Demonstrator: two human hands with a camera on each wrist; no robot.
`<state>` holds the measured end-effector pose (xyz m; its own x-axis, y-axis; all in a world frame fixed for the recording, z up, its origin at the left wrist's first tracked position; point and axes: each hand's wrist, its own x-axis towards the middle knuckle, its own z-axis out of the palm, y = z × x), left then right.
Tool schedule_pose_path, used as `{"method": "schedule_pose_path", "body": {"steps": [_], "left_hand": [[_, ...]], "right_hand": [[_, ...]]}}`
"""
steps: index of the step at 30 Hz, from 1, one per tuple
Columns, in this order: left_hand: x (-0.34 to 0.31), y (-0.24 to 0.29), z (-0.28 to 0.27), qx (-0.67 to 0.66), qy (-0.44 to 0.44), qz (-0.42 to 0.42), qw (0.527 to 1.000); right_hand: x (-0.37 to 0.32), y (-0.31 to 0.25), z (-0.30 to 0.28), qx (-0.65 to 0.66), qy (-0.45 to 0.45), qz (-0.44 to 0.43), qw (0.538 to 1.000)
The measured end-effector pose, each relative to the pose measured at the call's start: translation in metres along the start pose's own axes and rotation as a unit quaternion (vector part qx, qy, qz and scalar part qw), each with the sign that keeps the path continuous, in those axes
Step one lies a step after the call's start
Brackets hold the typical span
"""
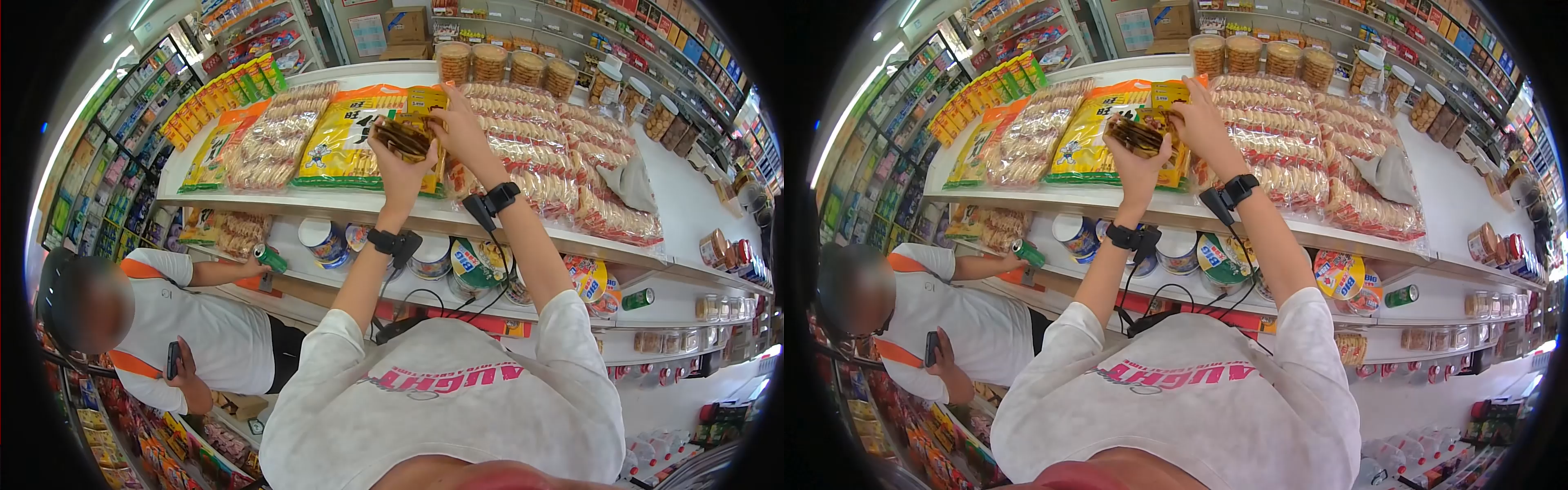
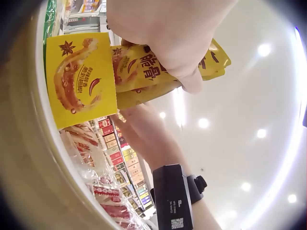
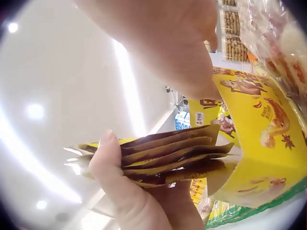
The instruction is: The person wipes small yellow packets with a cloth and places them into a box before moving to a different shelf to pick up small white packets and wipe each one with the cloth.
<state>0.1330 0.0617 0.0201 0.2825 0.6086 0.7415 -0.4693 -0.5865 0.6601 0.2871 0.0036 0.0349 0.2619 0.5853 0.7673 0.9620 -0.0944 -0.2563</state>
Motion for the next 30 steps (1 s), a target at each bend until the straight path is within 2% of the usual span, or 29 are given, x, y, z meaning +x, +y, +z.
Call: {"method": "schedule_pose_path", "body": {"steps": [2, 4, 5, 7, 8, 11, 14, 17, 20, 23, 26, 29, 30], "left_hand": [[0.005, -0.003, 0.005, 0.069, 0.011, -0.009, 0.997], [0.014, -0.002, 0.011, 0.113, 0.024, -0.045, 0.992], [0.017, -0.001, 0.015, 0.141, 0.027, -0.029, 0.989], [0.026, 0.003, 0.022, 0.194, 0.033, 0.006, 0.980], [0.031, 0.003, 0.024, 0.224, 0.023, 0.023, 0.974], [0.040, -0.009, 0.023, 0.241, 0.004, 0.010, 0.970], [0.047, -0.003, 0.012, 0.279, -0.053, -0.052, 0.958], [0.043, 0.001, 0.013, 0.272, -0.009, 0.022, 0.962], [0.040, -0.003, 0.010, 0.274, -0.072, -0.017, 0.959], [0.039, -0.015, 0.005, 0.332, -0.127, -0.016, 0.934], [0.032, -0.025, -0.006, 0.343, -0.083, 0.057, 0.934], [0.035, -0.021, -0.021, 0.256, -0.173, -0.035, 0.950], [0.040, -0.005, -0.025, 0.244, -0.236, -0.060, 0.939]], "right_hand": [[0.003, -0.004, -0.003, 0.043, 0.040, 0.007, 0.998], [0.002, 0.000, 0.001, 0.023, 0.052, 0.018, 0.998], [0.002, 0.003, 0.003, 0.013, 0.057, 0.024, 0.998], [0.001, 0.016, 0.014, 0.021, -0.002, 0.027, 0.999], [-0.001, 0.023, 0.021, 0.025, -0.032, 0.029, 0.999], [-0.005, 0.045, 0.039, 0.091, -0.033, 0.063, 0.993], [-0.008, 0.035, 0.031, 0.108, -0.002, 0.087, 0.990], [-0.006, 0.030, 0.027, 0.097, -0.020, 0.093, 0.991], [-0.005, 0.026, 0.023, 0.073, -0.036, 0.090, 0.993], [-0.008, 0.027, 0.024, 0.047, 0.009, 0.056, 0.997], [-0.007, 0.016, 0.008, 0.116, 0.039, 0.094, 0.988], [0.000, 0.019, 0.007, 0.150, 0.056, 0.132, 0.978], [0.002, 0.018, 0.004, 0.177, 0.041, 0.146, 0.972]]}}
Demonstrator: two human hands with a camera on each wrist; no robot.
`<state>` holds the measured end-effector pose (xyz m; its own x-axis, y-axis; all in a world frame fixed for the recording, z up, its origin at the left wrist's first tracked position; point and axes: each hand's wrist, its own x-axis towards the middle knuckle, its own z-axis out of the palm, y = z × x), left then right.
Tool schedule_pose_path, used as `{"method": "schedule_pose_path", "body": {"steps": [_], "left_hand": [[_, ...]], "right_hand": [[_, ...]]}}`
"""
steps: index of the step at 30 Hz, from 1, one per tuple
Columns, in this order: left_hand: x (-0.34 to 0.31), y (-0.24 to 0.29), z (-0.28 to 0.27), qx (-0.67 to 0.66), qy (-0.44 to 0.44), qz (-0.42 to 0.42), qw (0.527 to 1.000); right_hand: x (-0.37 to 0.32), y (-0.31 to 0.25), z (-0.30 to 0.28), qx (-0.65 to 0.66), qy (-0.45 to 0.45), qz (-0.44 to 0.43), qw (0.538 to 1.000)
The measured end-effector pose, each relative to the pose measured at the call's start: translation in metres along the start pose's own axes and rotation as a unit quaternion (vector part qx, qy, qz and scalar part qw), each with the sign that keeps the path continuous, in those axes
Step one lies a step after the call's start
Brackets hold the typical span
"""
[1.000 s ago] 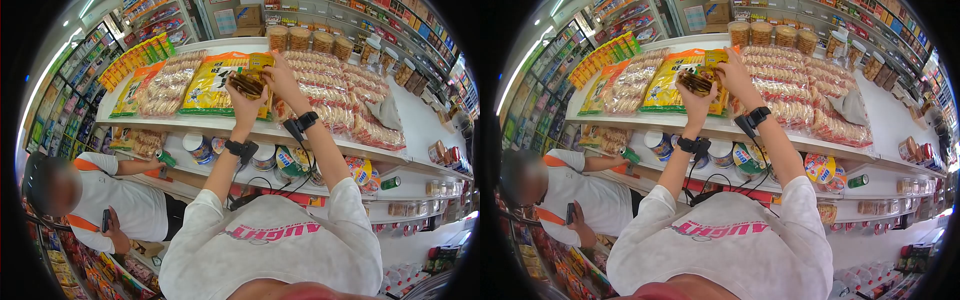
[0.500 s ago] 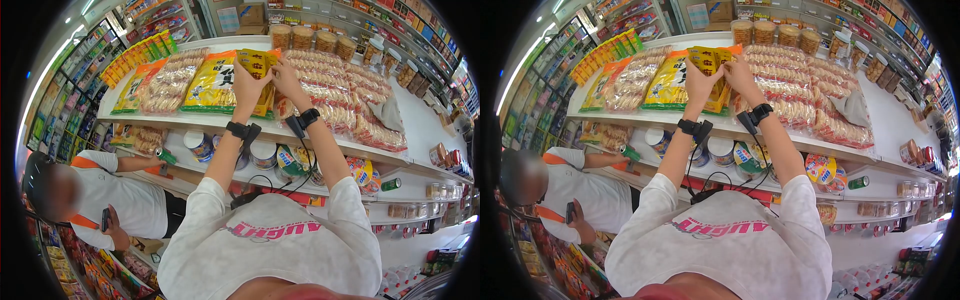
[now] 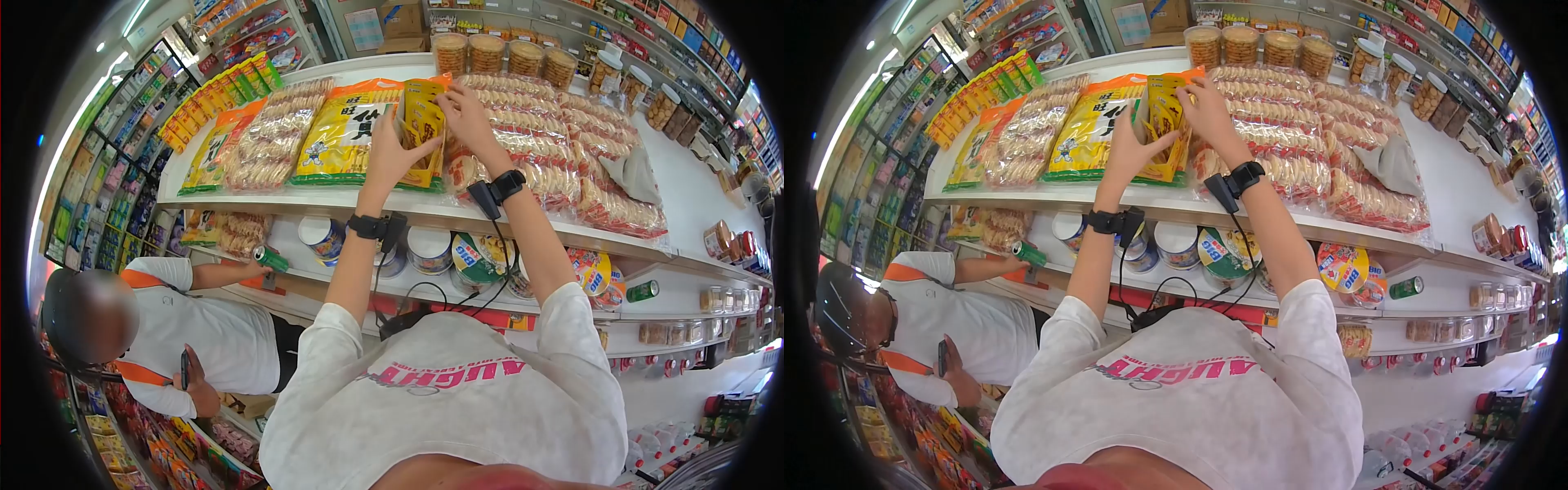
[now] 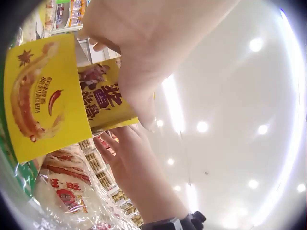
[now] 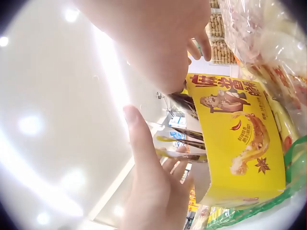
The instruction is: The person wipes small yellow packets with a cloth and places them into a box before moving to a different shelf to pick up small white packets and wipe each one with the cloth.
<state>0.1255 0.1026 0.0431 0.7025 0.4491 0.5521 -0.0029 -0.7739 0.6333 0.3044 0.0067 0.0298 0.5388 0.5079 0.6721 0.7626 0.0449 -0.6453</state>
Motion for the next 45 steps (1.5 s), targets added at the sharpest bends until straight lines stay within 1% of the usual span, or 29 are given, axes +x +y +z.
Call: {"method": "schedule_pose_path", "body": {"steps": [2, 3, 5, 6, 8, 9, 11, 12, 13, 15, 17, 18, 19, 21, 22, 25, 27, 28, 31, 32, 34, 35, 36, 37, 39, 40, 42, 43, 45], "left_hand": [[-0.004, -0.005, 0.001, -0.013, -0.018, -0.007, 1.000], [-0.006, -0.008, 0.002, -0.020, -0.027, -0.011, 0.999], [-0.011, -0.015, 0.005, 0.090, -0.014, 0.036, 0.995], [-0.013, -0.018, 0.005, 0.145, -0.006, 0.060, 0.988], [-0.018, -0.025, 0.005, 0.113, -0.011, 0.081, 0.990], [-0.016, -0.026, 0.004, 0.096, -0.012, 0.092, 0.991], [-0.014, -0.029, 0.001, 0.045, -0.011, 0.076, 0.996], [-0.016, -0.031, 0.000, 0.019, -0.011, 0.064, 0.998], [-0.015, -0.033, 0.001, 0.022, -0.015, 0.066, 0.997], [-0.011, -0.031, 0.006, 0.025, -0.022, 0.071, 0.997], [-0.012, -0.023, 0.014, 0.050, 0.017, 0.068, 0.996], [-0.020, -0.021, 0.015, 0.062, 0.038, 0.059, 0.996], [-0.024, -0.026, 0.017, 0.035, 0.030, 0.063, 0.997], [-0.019, -0.038, 0.020, -0.018, 0.019, 0.084, 0.996], [-0.022, -0.029, 0.016, -0.021, 0.003, 0.064, 0.998], [-0.021, -0.023, 0.016, -0.037, -0.006, 0.025, 0.999], [-0.018, -0.026, 0.016, 0.000, 0.010, 0.046, 0.999], [-0.015, -0.027, 0.017, 0.023, 0.013, 0.057, 0.998], [-0.014, -0.022, 0.017, 0.056, 0.022, 0.081, 0.995], [-0.011, -0.024, 0.019, 0.076, 0.028, 0.094, 0.992], [-0.005, -0.029, 0.021, 0.134, 0.061, 0.133, 0.980], [-0.004, -0.031, 0.022, 0.105, 0.042, 0.095, 0.989], [-0.007, -0.023, 0.017, 0.076, 0.022, 0.056, 0.995], [-0.009, -0.015, 0.013, 0.046, 0.001, 0.017, 0.999], [-0.010, -0.002, 0.009, 0.053, -0.026, -0.040, 0.997], [-0.011, 0.001, 0.010, 0.056, -0.040, -0.069, 0.995], [-0.009, -0.007, 0.016, 0.030, -0.018, -0.073, 0.997], [-0.009, -0.012, 0.019, 0.016, -0.008, -0.076, 0.997], [-0.009, -0.021, 0.023, 0.018, -0.004, -0.031, 0.999]], "right_hand": [[0.004, -0.004, -0.005, 0.049, -0.034, 0.038, 0.997], [0.003, -0.004, -0.003, 0.039, -0.040, 0.036, 0.998], [0.005, -0.003, 0.000, 0.017, -0.049, 0.030, 0.998], [0.003, -0.007, 0.001, -0.014, -0.034, -0.001, 0.999], [-0.006, -0.015, 0.001, -0.076, 0.000, -0.064, 0.995], [-0.005, -0.017, -0.001, -0.075, -0.009, -0.056, 0.996], [-0.005, -0.022, -0.005, -0.072, -0.031, -0.039, 0.996], [-0.007, -0.032, -0.009, -0.036, -0.068, 0.000, 0.997], [-0.007, -0.047, -0.014, 0.000, -0.104, 0.039, 0.994], [-0.009, -0.053, -0.014, -0.028, -0.133, 0.018, 0.991], [-0.013, -0.035, -0.008, -0.155, -0.116, -0.102, 0.976], [-0.017, -0.016, 0.000, -0.097, -0.121, -0.064, 0.986], [-0.015, 0.009, 0.007, -0.040, -0.117, -0.025, 0.992], [-0.011, 0.018, 0.012, 0.048, -0.118, 0.039, 0.991], [-0.012, 0.013, 0.011, 0.077, -0.125, 0.064, 0.987], [0.001, 0.016, 0.014, -0.042, -0.134, 0.001, 0.990], [0.007, 0.021, 0.016, -0.202, -0.145, -0.085, 0.965], [0.003, 0.008, 0.014, -0.277, -0.137, -0.064, 0.949], [-0.006, -0.013, 0.019, -0.316, -0.116, 0.003, 0.942], [-0.009, -0.019, 0.017, -0.335, -0.123, -0.020, 0.934], [-0.010, -0.019, 0.013, -0.271, -0.129, -0.056, 0.952], [-0.009, -0.017, 0.013, -0.237, -0.133, -0.075, 0.959], [-0.004, -0.002, 0.013, -0.170, -0.118, -0.105, 0.973], [-0.003, -0.003, 0.011, -0.163, -0.086, -0.103, 0.977], [-0.004, -0.007, 0.007, -0.147, -0.021, -0.095, 0.984], [-0.004, -0.009, 0.002, -0.131, -0.049, -0.073, 0.988], [0.002, -0.017, -0.009, -0.098, -0.104, -0.033, 0.989], [0.003, -0.020, -0.011, -0.111, -0.114, -0.028, 0.987], [0.003, -0.024, -0.011, -0.134, -0.133, -0.015, 0.982]]}}
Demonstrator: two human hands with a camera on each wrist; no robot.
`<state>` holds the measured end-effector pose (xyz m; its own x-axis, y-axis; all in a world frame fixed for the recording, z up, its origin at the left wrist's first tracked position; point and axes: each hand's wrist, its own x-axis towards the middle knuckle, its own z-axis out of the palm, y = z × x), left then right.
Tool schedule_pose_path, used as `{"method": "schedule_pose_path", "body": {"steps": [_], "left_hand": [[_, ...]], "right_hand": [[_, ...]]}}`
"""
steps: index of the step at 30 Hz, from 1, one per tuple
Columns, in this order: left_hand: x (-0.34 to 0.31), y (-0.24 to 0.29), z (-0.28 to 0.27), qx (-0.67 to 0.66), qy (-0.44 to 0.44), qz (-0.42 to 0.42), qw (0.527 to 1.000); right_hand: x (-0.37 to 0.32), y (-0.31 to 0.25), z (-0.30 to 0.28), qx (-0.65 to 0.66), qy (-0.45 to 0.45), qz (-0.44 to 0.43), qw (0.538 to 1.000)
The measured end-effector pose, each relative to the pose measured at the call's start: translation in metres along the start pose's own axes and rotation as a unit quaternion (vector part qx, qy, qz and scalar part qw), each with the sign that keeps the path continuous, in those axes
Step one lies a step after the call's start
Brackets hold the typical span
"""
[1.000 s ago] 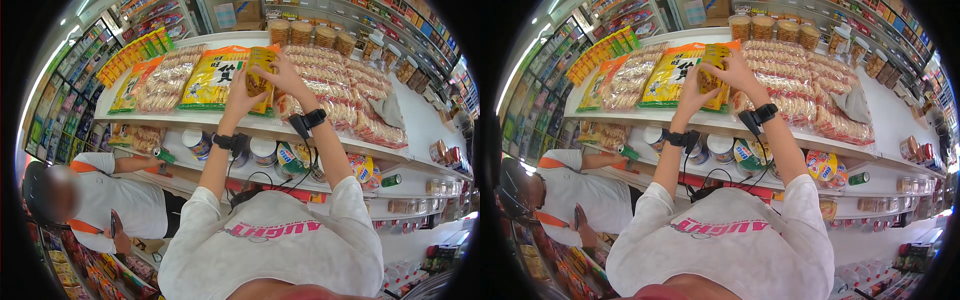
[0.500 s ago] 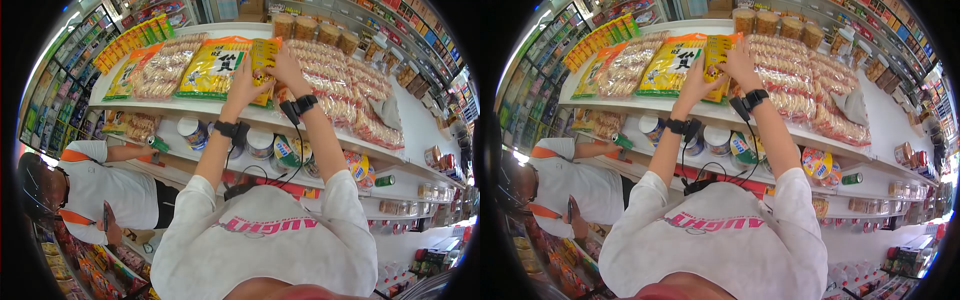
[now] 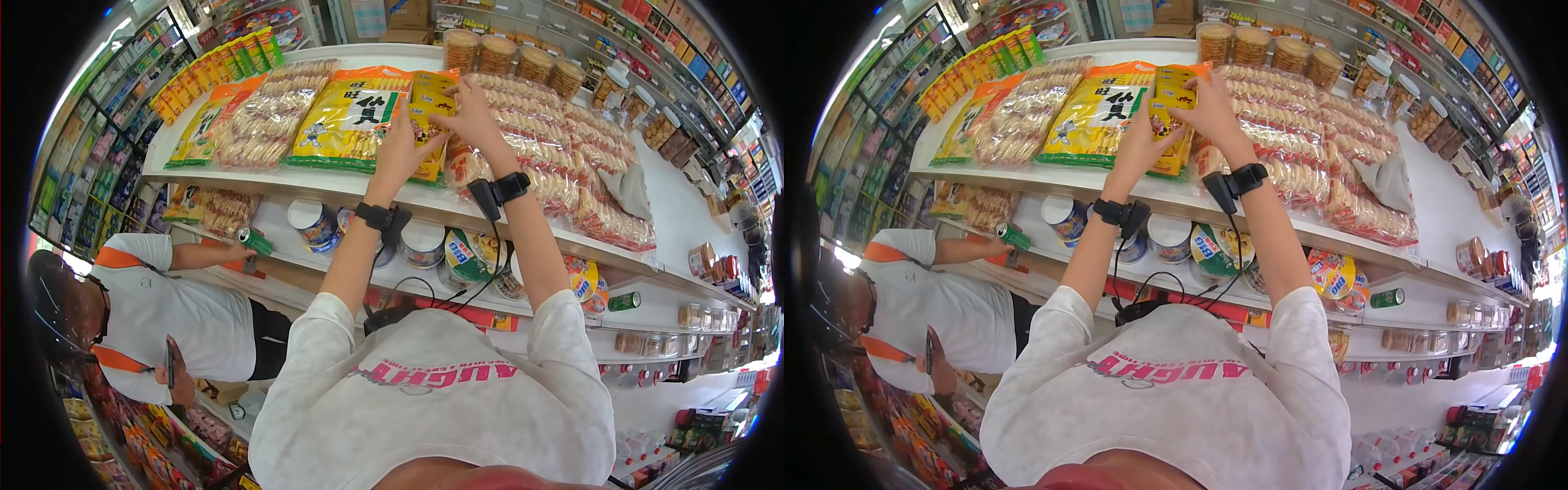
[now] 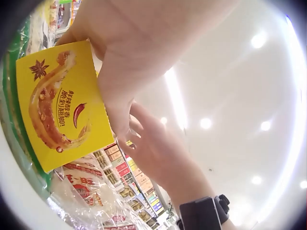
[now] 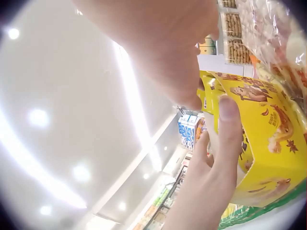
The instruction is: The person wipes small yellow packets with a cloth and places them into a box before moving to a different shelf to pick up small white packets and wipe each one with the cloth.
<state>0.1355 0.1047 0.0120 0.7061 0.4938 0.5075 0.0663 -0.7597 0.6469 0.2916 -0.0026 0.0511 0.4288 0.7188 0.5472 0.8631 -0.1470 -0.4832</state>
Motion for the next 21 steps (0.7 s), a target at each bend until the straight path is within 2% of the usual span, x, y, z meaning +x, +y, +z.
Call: {"method": "schedule_pose_path", "body": {"steps": [3, 7, 10, 12, 13, 15, 17, 21], "left_hand": [[0.006, -0.027, 0.009, -0.042, -0.024, 0.059, 0.997], [0.007, -0.050, 0.003, -0.076, -0.025, 0.122, 0.989], [0.006, -0.046, -0.002, -0.128, -0.105, -0.044, 0.985], [0.009, -0.035, -0.005, -0.050, -0.096, -0.074, 0.991], [0.012, -0.035, -0.005, -0.026, -0.100, -0.081, 0.991], [0.010, -0.029, -0.006, 0.019, -0.094, -0.106, 0.990], [0.007, -0.037, 0.002, 0.021, -0.083, -0.089, 0.992], [0.011, -0.036, -0.001, -0.017, -0.081, -0.061, 0.995]], "right_hand": [[0.001, 0.004, 0.018, -0.155, 0.008, 0.010, 0.988], [0.007, 0.010, 0.032, -0.160, 0.009, 0.014, 0.987], [0.004, 0.005, 0.028, -0.132, 0.006, -0.022, 0.991], [0.006, -0.003, 0.017, -0.108, -0.028, -0.063, 0.992], [0.004, -0.004, 0.016, -0.100, -0.021, -0.091, 0.991], [-0.001, -0.007, 0.017, -0.082, -0.013, -0.090, 0.992], [-0.005, -0.008, 0.012, -0.064, 0.015, -0.094, 0.993], [0.001, -0.002, 0.019, 0.028, 0.032, -0.036, 0.998]]}}
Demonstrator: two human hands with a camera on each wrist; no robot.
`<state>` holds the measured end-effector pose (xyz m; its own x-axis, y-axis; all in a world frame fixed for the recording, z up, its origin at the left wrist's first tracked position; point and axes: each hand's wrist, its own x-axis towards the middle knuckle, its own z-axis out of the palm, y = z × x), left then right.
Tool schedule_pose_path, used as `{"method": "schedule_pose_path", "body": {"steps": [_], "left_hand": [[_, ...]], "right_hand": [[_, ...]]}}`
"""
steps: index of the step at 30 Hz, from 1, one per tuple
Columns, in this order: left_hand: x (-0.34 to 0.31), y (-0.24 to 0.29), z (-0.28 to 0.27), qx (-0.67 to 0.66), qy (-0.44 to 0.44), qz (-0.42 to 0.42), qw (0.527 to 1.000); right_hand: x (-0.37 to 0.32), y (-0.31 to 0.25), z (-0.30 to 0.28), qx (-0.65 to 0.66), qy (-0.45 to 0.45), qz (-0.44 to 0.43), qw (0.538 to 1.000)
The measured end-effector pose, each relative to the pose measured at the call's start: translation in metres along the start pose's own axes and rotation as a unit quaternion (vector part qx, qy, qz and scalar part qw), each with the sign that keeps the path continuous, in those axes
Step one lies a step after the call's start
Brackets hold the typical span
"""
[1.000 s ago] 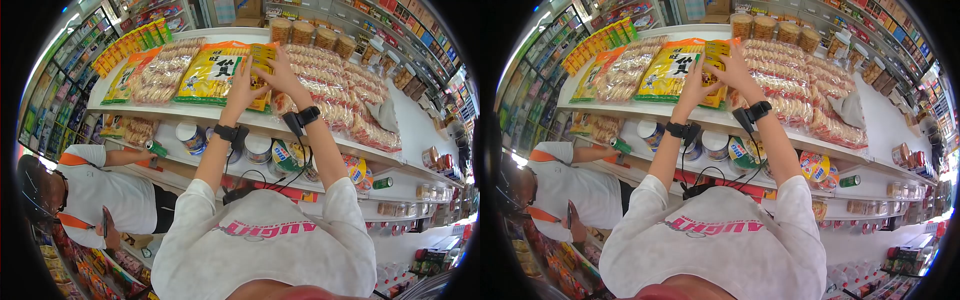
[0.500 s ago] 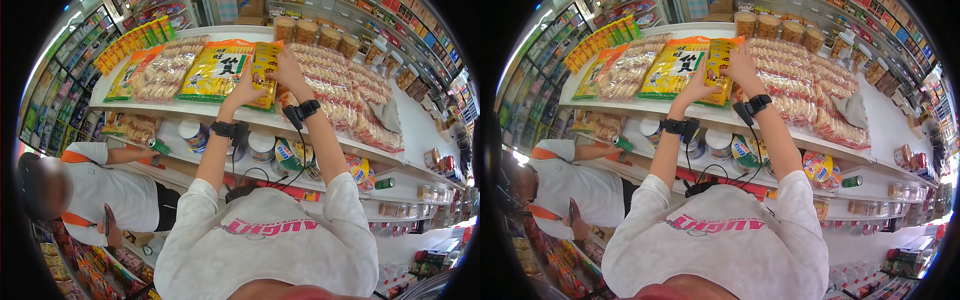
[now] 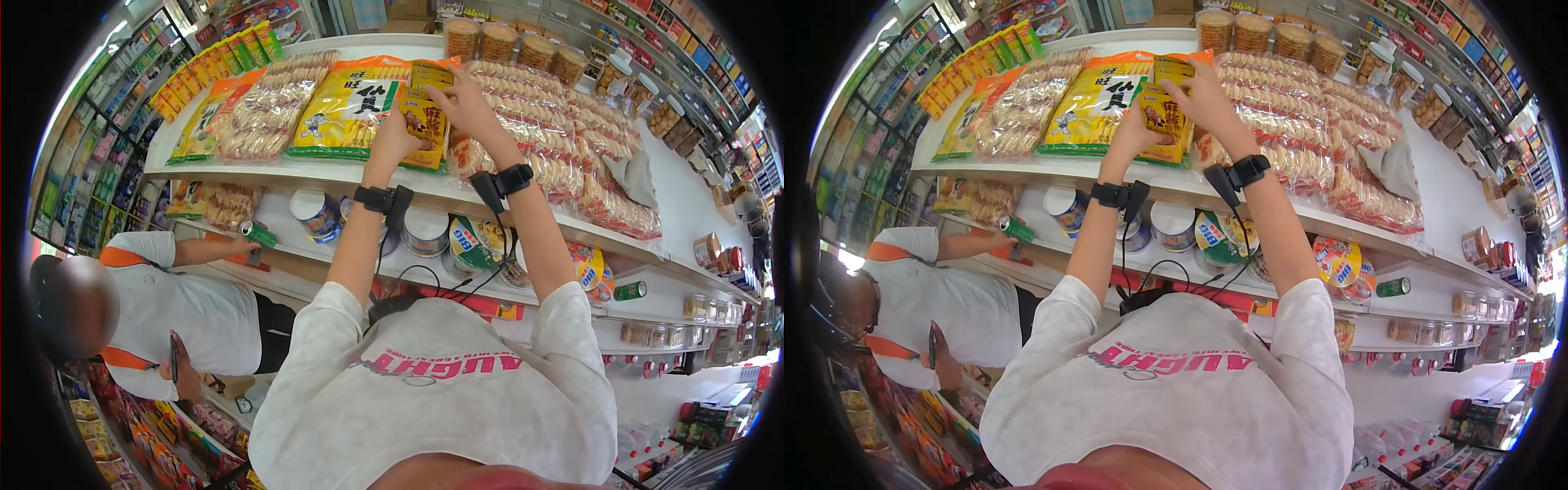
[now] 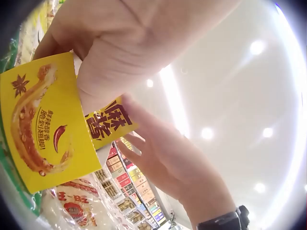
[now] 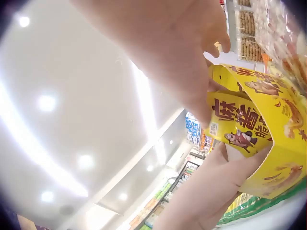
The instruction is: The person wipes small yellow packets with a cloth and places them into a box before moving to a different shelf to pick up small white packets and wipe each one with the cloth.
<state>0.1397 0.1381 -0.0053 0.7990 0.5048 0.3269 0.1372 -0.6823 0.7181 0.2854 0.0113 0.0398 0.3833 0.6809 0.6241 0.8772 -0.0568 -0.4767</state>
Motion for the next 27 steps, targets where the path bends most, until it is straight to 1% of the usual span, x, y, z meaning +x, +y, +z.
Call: {"method": "schedule_pose_path", "body": {"steps": [1, 2, 3, 4, 5, 8, 11, 14, 15, 17, 20, 23, 24, 26, 27], "left_hand": [[-0.005, 0.008, -0.002, -0.021, 0.003, 0.005, 1.000], [-0.010, 0.015, -0.004, -0.057, -0.018, -0.034, 0.998], [-0.016, 0.025, -0.005, -0.018, 0.050, 0.044, 0.998], [-0.019, 0.033, -0.004, 0.021, 0.118, 0.121, 0.985], [-0.018, 0.038, -0.005, 0.060, 0.185, 0.195, 0.961], [-0.013, 0.044, -0.012, 0.124, 0.124, 0.224, 0.959], [-0.007, 0.034, -0.004, 0.078, 0.126, 0.178, 0.973], [-0.014, 0.038, 0.007, 0.067, 0.157, 0.154, 0.973], [-0.016, 0.042, 0.007, 0.063, 0.154, 0.142, 0.976], [-0.020, 0.049, 0.007, 0.056, 0.146, 0.115, 0.981], [-0.020, 0.046, 0.012, 0.088, 0.185, 0.150, 0.967], [-0.023, 0.047, 0.010, 0.034, 0.150, 0.125, 0.980], [-0.023, 0.047, 0.010, 0.053, 0.167, 0.147, 0.974], [-0.022, 0.047, 0.009, 0.046, 0.161, 0.138, 0.976], [-0.023, 0.048, 0.010, 0.042, 0.155, 0.133, 0.978]], "right_hand": [[-0.001, 0.001, 0.001, 0.017, 0.005, 0.002, 1.000], [-0.001, 0.004, 0.002, 0.033, 0.010, 0.003, 0.999], [-0.003, -0.001, -0.002, 0.029, 0.003, 0.011, 0.999], [-0.007, -0.006, -0.005, 0.026, -0.003, 0.019, 0.999], [-0.007, -0.009, -0.008, 0.022, -0.010, 0.026, 0.999], [-0.009, 0.007, 0.008, 0.154, 0.010, 0.034, 0.987], [-0.013, 0.001, -0.006, 0.075, 0.040, -0.006, 0.996], [-0.007, 0.009, -0.010, -0.037, 0.109, -0.015, 0.993], [-0.005, 0.013, -0.008, -0.060, 0.104, -0.012, 0.993], [-0.001, 0.021, -0.001, -0.103, 0.094, -0.004, 0.990], [0.011, 0.012, 0.002, -0.229, -0.001, 0.028, 0.973], [0.015, 0.024, 0.019, -0.200, -0.041, 0.019, 0.979], [0.015, 0.020, 0.017, -0.197, -0.050, 0.017, 0.979], [0.014, 0.014, 0.006, -0.196, -0.068, 0.010, 0.978], [0.013, 0.013, 0.004, -0.169, -0.075, 0.002, 0.983]]}}
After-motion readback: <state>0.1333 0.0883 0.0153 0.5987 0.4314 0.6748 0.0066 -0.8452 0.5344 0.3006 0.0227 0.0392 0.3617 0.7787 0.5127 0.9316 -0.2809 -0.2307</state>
